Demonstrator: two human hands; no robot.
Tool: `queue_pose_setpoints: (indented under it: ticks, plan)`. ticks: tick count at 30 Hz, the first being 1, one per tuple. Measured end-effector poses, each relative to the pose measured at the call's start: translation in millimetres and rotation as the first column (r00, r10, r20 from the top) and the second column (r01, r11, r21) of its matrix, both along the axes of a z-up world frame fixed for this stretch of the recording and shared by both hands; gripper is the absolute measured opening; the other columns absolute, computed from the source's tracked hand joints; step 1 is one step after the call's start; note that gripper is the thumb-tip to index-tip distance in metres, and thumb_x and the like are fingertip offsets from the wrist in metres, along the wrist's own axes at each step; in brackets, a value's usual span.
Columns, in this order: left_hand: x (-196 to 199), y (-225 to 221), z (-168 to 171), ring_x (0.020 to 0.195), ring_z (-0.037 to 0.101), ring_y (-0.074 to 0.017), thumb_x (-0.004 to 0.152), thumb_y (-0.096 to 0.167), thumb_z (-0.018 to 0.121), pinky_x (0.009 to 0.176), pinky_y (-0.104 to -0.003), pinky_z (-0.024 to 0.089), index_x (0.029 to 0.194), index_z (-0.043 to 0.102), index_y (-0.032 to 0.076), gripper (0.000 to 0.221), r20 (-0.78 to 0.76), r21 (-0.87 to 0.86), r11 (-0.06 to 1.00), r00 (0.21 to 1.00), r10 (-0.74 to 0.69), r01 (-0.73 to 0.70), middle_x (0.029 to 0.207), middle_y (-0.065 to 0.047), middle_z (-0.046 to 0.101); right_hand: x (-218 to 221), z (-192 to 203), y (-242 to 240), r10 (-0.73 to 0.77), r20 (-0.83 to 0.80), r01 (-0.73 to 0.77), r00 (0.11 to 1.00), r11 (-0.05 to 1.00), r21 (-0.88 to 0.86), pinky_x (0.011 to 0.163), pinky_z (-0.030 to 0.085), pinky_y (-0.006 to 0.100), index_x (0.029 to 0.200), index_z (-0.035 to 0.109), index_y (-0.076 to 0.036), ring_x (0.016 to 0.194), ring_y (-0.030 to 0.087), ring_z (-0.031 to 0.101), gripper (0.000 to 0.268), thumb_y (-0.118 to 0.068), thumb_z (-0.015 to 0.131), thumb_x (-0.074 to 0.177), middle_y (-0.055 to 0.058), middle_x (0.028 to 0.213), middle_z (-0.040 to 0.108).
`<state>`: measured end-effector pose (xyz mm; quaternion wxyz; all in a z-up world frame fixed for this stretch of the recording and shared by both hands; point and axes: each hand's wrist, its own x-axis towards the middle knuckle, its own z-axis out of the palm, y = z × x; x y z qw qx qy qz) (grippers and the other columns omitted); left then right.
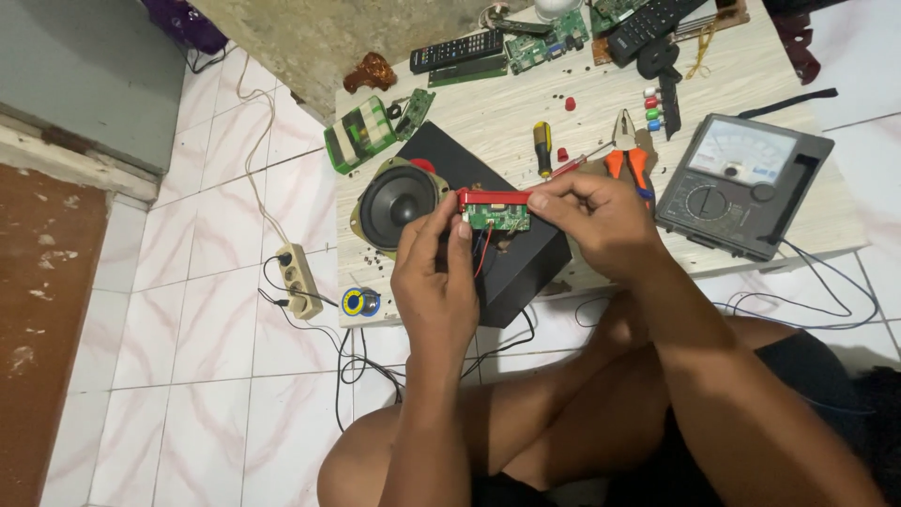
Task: Testing a repaired electronic circuit board by connecting it to a speaker and power source to verify functionality.
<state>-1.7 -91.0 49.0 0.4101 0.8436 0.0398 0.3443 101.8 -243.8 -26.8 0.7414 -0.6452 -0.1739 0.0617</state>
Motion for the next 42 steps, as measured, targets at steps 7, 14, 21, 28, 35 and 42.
queue_pose_setpoints:
  ticks: [7,14,21,28,35,42]
  plan:
    - [-1,2,0,0.101,0.072,-0.0368,0.101,0.003,0.062,0.086,-0.046,0.058,0.128,0.068,-0.002,0.029,0.022,0.020,1.000,1.000,-0.004,0.004,0.102,-0.021,0.072,2,0,-2,0.010,-0.024,-0.010,1.000,1.000,0.007,0.054,0.041,0.020,0.111,0.078,-0.003,0.056,0.004,0.047,0.019,-0.014,0.075,0.096,0.002,0.058,0.056]
    - [-10,3,7,0.096,0.073,-0.0335,0.104,0.008,0.057,0.082,-0.043,0.059,0.125,0.070,-0.001,0.027,0.002,-0.011,1.000,1.000,-0.003,0.003,0.102,-0.020,0.074,3,-5,-1,0.020,-0.021,-0.020,1.000,1.000,-0.020,0.053,0.044,0.023,0.112,0.078,-0.002,0.055,0.006,0.050,0.022,-0.015,0.076,0.095,0.005,0.058,0.058]
    - [-23,7,17,0.075,0.073,-0.0215,0.104,0.010,0.055,0.070,-0.036,0.059,0.122,0.072,0.001,0.026,0.007,-0.051,0.997,0.999,0.050,-0.050,0.101,-0.018,0.079,3,-5,-1,-0.006,-0.043,0.004,0.999,0.999,-0.051,0.053,0.046,0.024,0.108,0.079,-0.002,0.054,0.009,0.055,0.018,-0.015,0.073,0.097,0.006,0.058,0.060]
    - [-26,10,20,0.063,0.066,-0.0175,0.104,0.010,0.054,0.062,-0.034,0.057,0.119,0.072,-0.001,0.026,0.010,-0.078,0.997,0.999,0.030,-0.029,0.099,-0.020,0.079,-4,6,-2,-0.012,-0.052,0.009,0.999,0.999,-0.044,0.055,0.047,0.024,0.107,0.079,-0.003,0.055,0.010,0.055,0.017,-0.014,0.074,0.097,0.006,0.058,0.059]
    - [-51,38,9,0.071,0.073,-0.0219,0.103,0.008,0.054,0.055,-0.029,0.058,0.115,0.074,-0.001,0.024,0.053,-0.131,0.975,0.981,0.186,-0.177,0.102,-0.018,0.078,-2,-16,-8,-0.083,0.014,0.085,0.996,0.988,-0.129,0.070,0.047,0.028,0.118,0.078,-0.010,0.074,0.012,0.054,0.022,-0.020,0.075,0.099,0.008,0.078,0.064]
    - [-132,152,-23,0.077,0.070,-0.0150,0.099,0.016,0.058,0.064,-0.026,0.055,0.120,0.070,0.004,0.027,-0.166,-0.298,0.779,0.834,0.527,-0.552,0.106,-0.005,0.076,-19,1,-21,-0.097,0.076,0.115,0.992,0.954,-0.277,0.096,0.048,0.032,0.128,0.065,0.008,0.109,0.022,0.062,0.023,-0.002,0.058,0.109,0.015,0.130,0.068]
